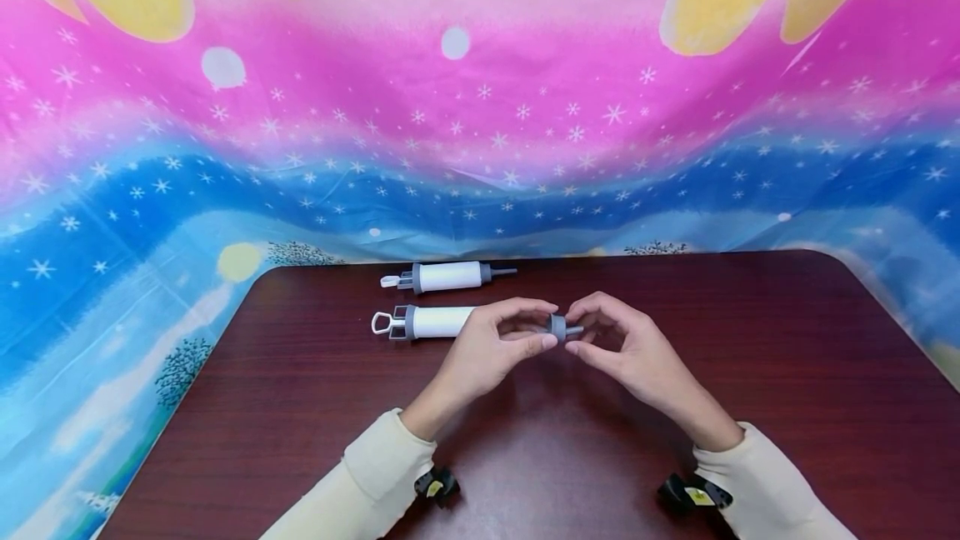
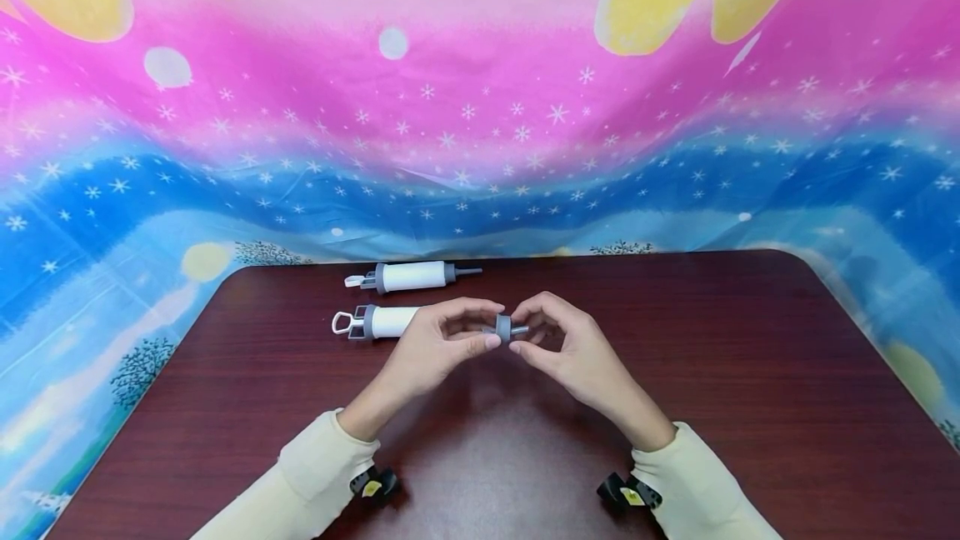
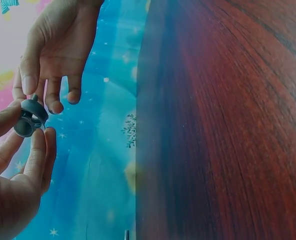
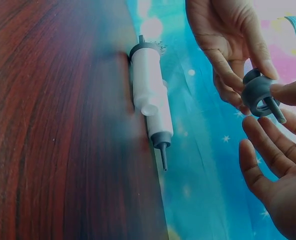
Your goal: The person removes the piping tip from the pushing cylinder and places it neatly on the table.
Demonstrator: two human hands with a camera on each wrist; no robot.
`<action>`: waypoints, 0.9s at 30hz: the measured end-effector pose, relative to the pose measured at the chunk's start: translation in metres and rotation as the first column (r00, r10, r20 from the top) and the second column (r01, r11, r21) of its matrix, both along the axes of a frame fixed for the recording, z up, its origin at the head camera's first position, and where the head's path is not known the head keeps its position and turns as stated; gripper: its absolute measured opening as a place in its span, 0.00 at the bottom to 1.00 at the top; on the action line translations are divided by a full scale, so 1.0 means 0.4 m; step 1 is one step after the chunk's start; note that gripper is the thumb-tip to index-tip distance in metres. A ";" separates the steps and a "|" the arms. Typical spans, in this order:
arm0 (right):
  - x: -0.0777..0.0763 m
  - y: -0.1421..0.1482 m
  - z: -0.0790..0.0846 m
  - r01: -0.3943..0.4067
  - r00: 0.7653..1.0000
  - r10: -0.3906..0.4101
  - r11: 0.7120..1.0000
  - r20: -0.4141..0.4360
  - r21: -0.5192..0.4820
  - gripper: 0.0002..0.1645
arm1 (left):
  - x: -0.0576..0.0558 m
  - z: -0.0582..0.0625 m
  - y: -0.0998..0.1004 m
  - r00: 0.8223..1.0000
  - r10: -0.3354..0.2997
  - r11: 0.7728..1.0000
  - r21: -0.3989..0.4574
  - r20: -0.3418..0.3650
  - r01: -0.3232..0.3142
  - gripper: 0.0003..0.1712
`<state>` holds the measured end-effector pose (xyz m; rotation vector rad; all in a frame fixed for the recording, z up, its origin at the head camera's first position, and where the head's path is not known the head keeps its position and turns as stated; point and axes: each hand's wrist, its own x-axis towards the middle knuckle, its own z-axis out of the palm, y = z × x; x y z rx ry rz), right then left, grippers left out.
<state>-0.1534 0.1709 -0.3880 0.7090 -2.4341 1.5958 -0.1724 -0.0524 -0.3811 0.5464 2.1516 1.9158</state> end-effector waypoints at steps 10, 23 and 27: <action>-0.005 -0.008 -0.006 0.009 0.999 -0.009 1.000 -0.048 0.001 0.19 | -0.004 -0.002 -0.004 1.000 0.005 1.000 0.010 0.011 -0.005 0.20; -0.009 -0.016 -0.012 0.015 0.998 -0.014 1.000 -0.056 0.019 0.20 | -0.005 0.000 0.001 0.998 -0.012 1.000 0.013 0.069 0.011 0.20; -0.011 -0.018 -0.014 0.023 0.998 -0.022 1.000 -0.053 0.018 0.20 | -0.008 -0.001 0.002 0.997 -0.008 1.000 0.007 0.075 0.008 0.20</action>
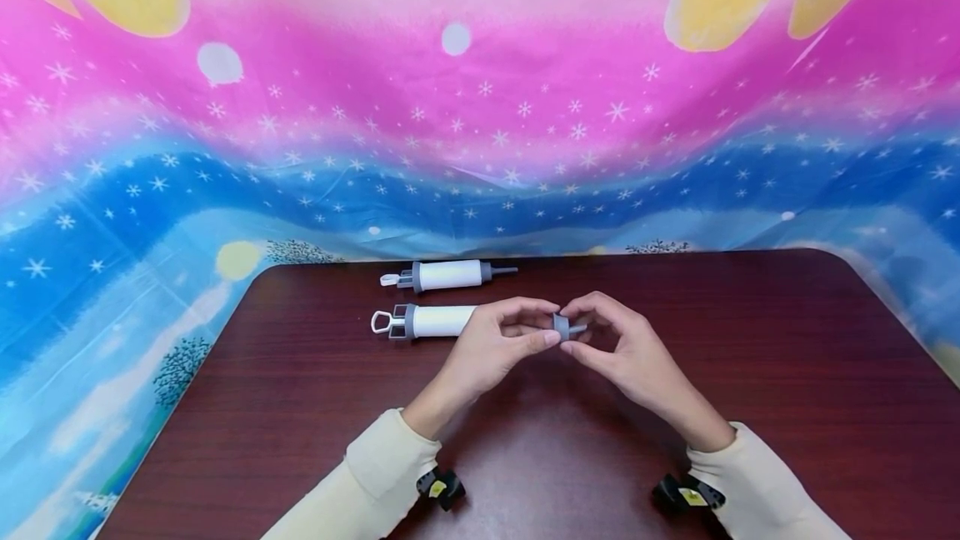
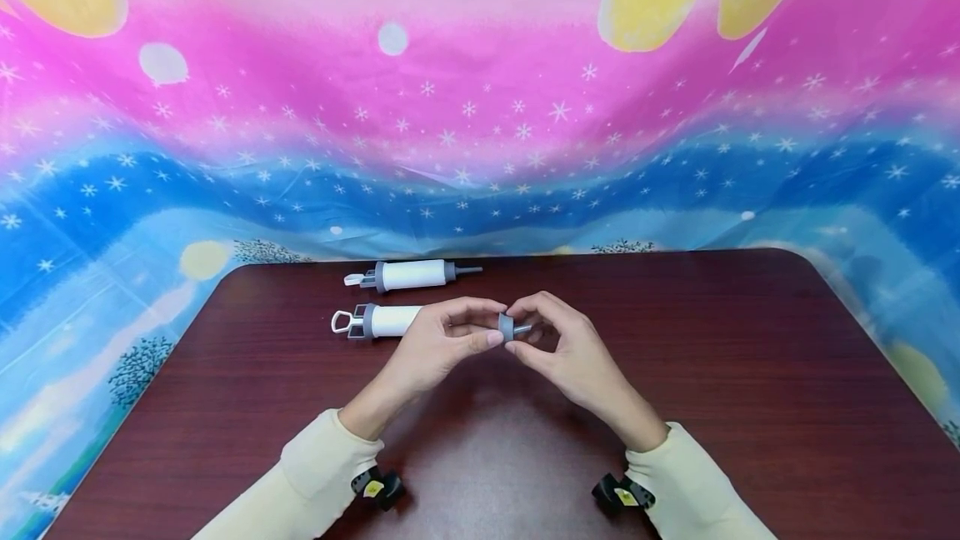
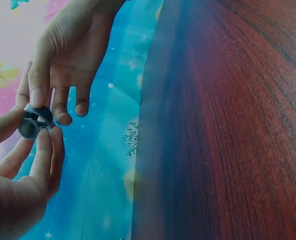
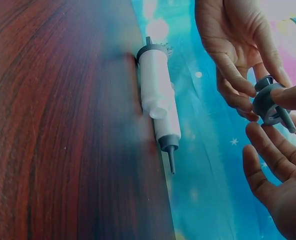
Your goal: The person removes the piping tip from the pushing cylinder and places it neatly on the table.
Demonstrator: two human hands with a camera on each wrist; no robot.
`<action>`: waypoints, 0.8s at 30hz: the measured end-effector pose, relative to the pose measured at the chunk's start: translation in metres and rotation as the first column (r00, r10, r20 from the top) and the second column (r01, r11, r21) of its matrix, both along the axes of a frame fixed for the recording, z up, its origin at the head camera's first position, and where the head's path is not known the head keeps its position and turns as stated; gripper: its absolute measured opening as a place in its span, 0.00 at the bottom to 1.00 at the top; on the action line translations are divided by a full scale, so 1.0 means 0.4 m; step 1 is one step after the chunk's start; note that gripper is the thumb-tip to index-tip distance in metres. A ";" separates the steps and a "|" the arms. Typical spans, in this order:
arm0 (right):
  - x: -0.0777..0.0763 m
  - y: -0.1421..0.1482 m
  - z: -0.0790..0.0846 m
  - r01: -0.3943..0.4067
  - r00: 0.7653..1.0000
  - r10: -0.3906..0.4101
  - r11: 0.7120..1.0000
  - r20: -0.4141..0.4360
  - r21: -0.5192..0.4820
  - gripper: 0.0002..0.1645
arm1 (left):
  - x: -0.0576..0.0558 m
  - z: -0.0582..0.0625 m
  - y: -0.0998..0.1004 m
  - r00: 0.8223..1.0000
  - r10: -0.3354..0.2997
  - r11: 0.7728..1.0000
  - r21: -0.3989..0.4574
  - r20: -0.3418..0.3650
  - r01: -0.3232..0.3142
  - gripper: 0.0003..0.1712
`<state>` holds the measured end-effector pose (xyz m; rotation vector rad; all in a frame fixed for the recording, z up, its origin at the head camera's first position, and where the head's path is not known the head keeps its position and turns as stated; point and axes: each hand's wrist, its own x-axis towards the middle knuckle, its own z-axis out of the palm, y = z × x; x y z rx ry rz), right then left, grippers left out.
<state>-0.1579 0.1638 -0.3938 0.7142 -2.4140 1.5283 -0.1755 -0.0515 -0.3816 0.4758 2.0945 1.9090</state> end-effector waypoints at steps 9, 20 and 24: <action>-0.005 0.005 -0.004 0.018 1.000 -0.018 1.000 -0.003 0.004 0.20 | -0.004 -0.005 0.000 1.000 -0.018 1.000 -0.004 -0.013 0.018 0.22; -0.009 0.020 -0.005 0.046 0.999 -0.046 0.999 0.022 -0.011 0.18 | -0.012 -0.014 -0.020 0.999 0.021 0.996 -0.083 -0.045 -0.025 0.21; -0.009 0.023 -0.004 0.055 0.998 -0.054 0.998 0.035 -0.013 0.18 | -0.015 -0.018 -0.025 0.998 0.038 0.990 -0.132 -0.058 -0.046 0.18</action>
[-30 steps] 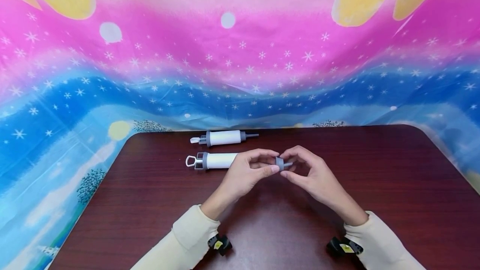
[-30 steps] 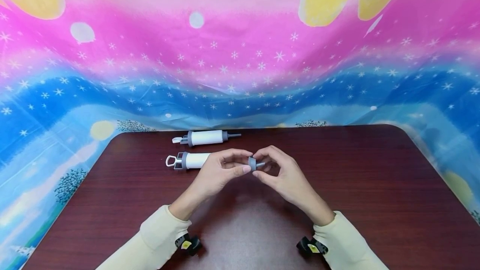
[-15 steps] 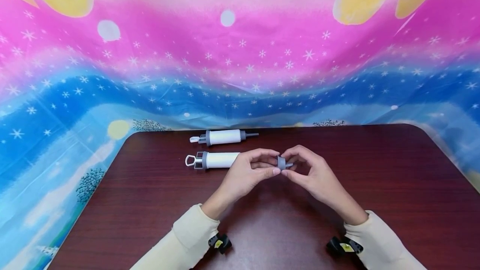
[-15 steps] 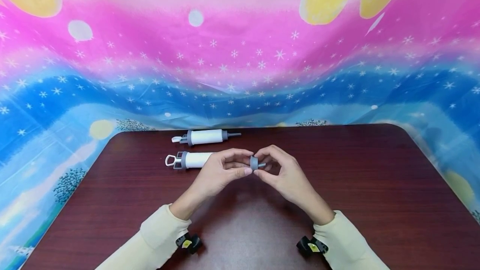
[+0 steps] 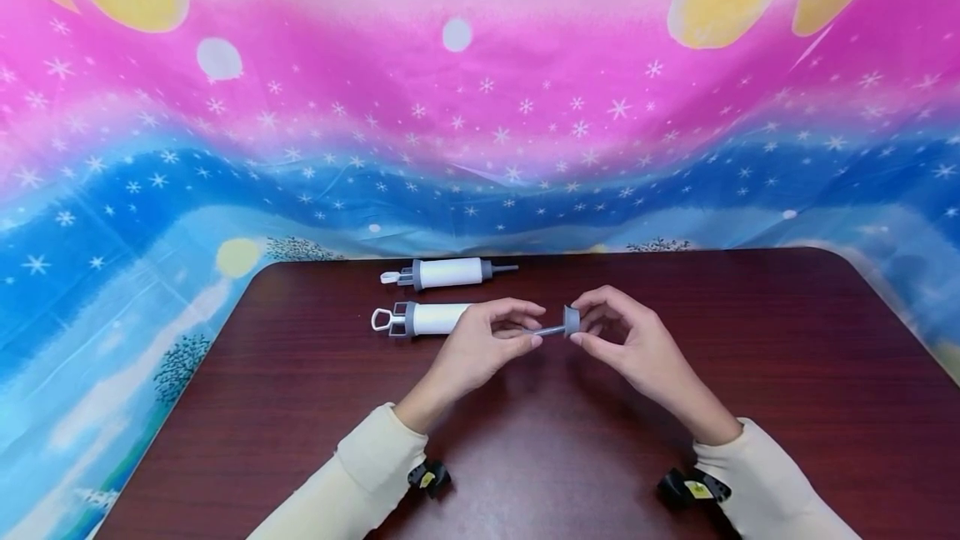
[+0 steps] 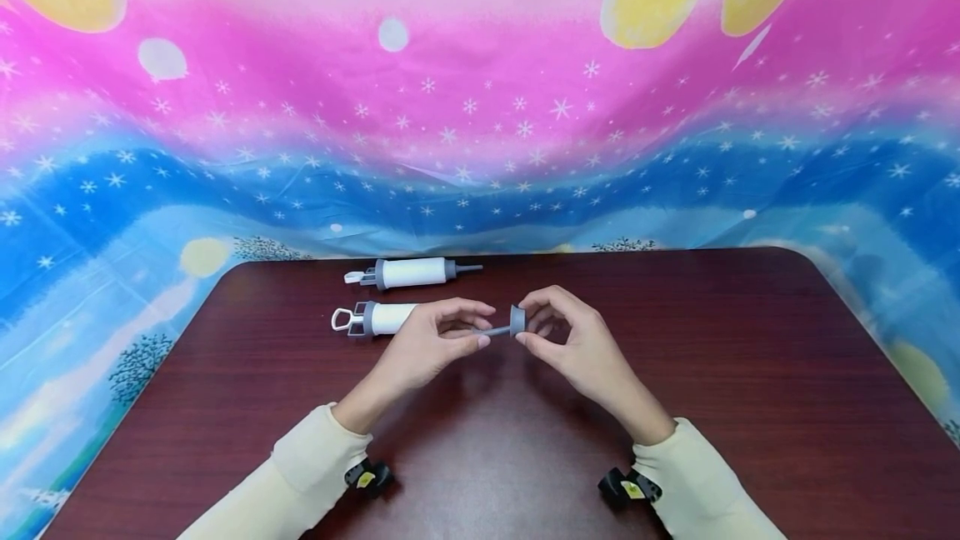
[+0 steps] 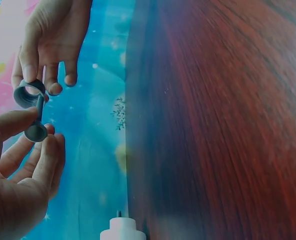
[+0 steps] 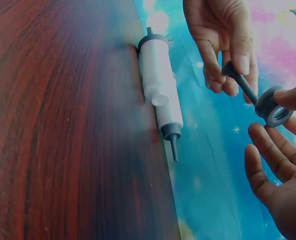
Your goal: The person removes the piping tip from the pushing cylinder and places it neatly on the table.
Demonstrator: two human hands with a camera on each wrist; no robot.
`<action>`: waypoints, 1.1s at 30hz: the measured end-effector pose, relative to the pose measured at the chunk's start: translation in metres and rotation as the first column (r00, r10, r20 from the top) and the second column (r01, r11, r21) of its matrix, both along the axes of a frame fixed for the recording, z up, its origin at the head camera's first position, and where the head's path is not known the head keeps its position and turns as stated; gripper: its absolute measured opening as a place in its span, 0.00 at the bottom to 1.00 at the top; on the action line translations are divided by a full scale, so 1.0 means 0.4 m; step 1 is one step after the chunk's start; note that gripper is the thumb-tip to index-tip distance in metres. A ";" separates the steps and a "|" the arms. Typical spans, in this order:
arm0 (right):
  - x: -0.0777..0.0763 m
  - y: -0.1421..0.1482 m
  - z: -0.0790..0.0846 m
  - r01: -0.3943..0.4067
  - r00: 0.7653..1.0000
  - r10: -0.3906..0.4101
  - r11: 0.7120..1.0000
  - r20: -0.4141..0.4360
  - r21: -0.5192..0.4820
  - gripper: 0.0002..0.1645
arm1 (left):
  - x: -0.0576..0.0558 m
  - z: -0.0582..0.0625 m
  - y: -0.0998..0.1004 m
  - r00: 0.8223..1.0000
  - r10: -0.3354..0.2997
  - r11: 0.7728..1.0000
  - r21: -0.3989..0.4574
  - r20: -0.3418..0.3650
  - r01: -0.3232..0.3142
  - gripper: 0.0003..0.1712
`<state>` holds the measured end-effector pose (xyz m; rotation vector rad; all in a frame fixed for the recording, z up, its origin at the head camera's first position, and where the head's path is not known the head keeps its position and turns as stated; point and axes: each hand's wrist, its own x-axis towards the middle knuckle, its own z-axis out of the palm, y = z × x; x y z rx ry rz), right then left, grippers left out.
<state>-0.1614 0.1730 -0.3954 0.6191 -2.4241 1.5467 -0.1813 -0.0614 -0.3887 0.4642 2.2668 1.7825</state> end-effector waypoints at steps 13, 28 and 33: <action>-0.008 0.015 -0.005 0.027 0.999 -0.027 1.000 0.028 0.003 0.17 | -0.009 -0.012 0.007 0.991 0.020 0.990 -0.136 -0.131 -0.038 0.13; -0.026 0.027 -0.019 0.046 0.998 -0.046 0.999 0.046 0.014 0.17 | -0.024 -0.020 0.032 0.980 0.017 0.966 -0.250 -0.196 -0.067 0.10; -0.039 0.036 -0.031 0.082 0.996 -0.083 0.994 0.016 0.071 0.17 | -0.033 -0.025 0.046 0.977 0.014 0.952 -0.297 -0.211 -0.078 0.10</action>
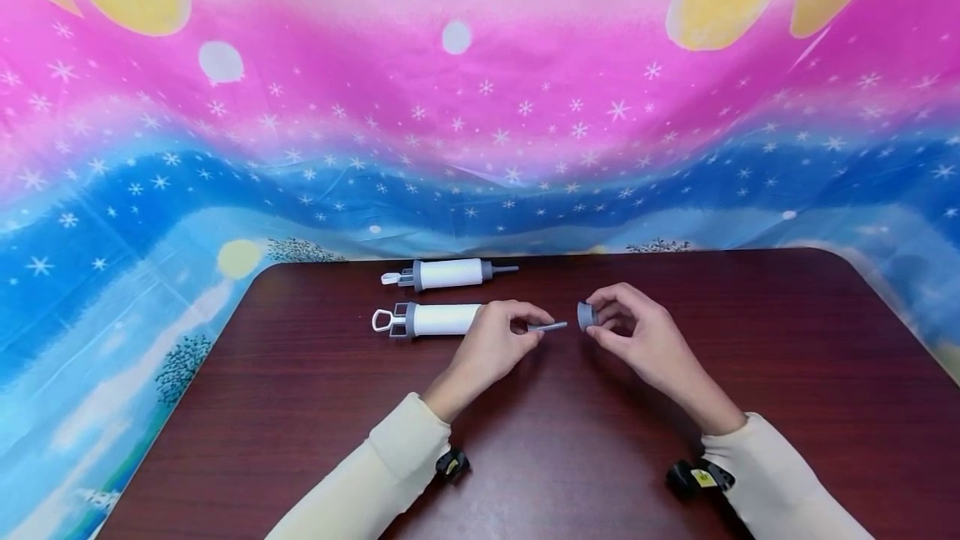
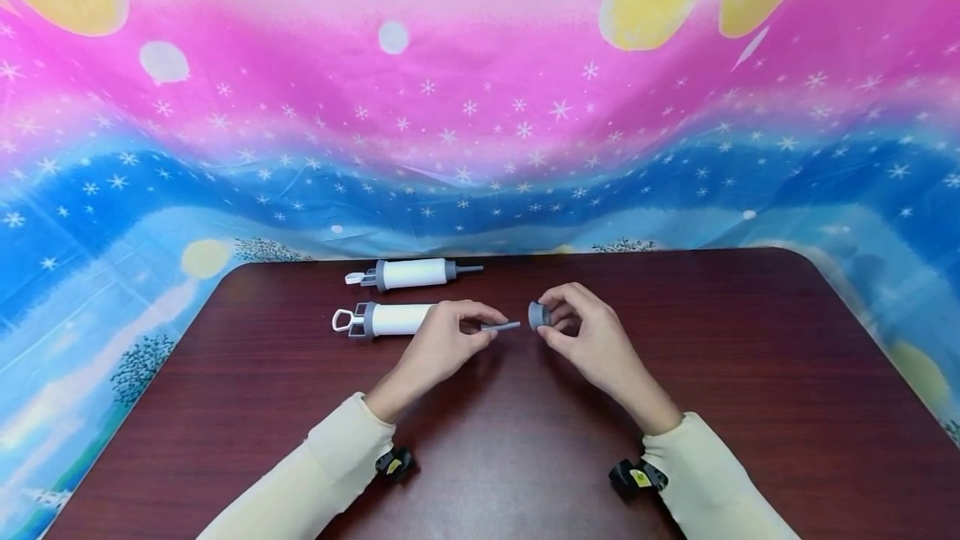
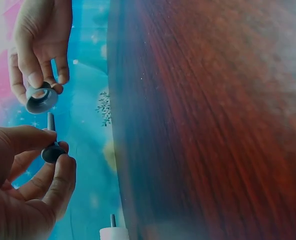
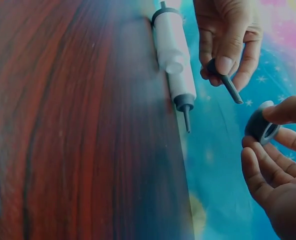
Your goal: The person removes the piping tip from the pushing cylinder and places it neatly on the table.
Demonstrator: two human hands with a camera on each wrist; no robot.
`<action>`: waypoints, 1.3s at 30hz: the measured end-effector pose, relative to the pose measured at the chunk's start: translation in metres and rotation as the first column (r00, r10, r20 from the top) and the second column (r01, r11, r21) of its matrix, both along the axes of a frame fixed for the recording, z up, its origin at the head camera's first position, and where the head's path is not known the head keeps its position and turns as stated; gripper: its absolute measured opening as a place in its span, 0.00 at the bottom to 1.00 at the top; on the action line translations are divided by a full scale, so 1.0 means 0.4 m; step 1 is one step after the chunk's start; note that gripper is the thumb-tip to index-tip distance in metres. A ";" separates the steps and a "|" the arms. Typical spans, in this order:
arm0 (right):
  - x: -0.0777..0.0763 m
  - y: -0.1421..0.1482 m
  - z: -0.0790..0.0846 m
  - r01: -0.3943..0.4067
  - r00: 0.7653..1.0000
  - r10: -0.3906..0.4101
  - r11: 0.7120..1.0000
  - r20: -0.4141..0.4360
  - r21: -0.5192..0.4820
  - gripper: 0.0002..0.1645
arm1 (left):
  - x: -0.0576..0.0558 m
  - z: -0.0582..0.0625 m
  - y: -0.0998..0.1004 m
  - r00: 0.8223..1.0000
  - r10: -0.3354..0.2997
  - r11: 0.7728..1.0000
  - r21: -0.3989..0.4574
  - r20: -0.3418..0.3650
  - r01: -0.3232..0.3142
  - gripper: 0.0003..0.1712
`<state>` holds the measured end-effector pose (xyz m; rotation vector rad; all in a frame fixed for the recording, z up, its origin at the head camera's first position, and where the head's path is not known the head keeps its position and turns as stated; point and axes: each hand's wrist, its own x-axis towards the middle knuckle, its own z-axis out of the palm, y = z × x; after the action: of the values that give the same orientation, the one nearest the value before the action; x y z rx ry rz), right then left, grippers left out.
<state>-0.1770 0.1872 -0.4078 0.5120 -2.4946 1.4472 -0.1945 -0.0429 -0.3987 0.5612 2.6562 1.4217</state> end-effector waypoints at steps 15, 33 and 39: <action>-0.031 0.020 -0.021 0.072 0.997 -0.076 0.983 0.018 0.168 0.16 | -0.025 -0.017 0.042 1.000 0.022 0.995 -0.099 0.007 -0.021 0.12; -0.060 0.035 -0.041 0.095 0.991 -0.117 0.949 0.058 0.300 0.15 | -0.065 -0.037 0.084 0.996 0.081 0.979 -0.190 0.034 -0.073 0.11; -0.069 0.039 -0.042 0.092 0.991 -0.120 0.934 0.062 0.344 0.14 | -0.073 -0.037 0.096 0.997 0.071 0.972 -0.226 0.036 -0.062 0.11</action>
<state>-0.2044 0.2029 -0.4245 0.3718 -2.8077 1.0183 -0.2236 -0.0044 -0.4134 0.4176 2.7733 1.1117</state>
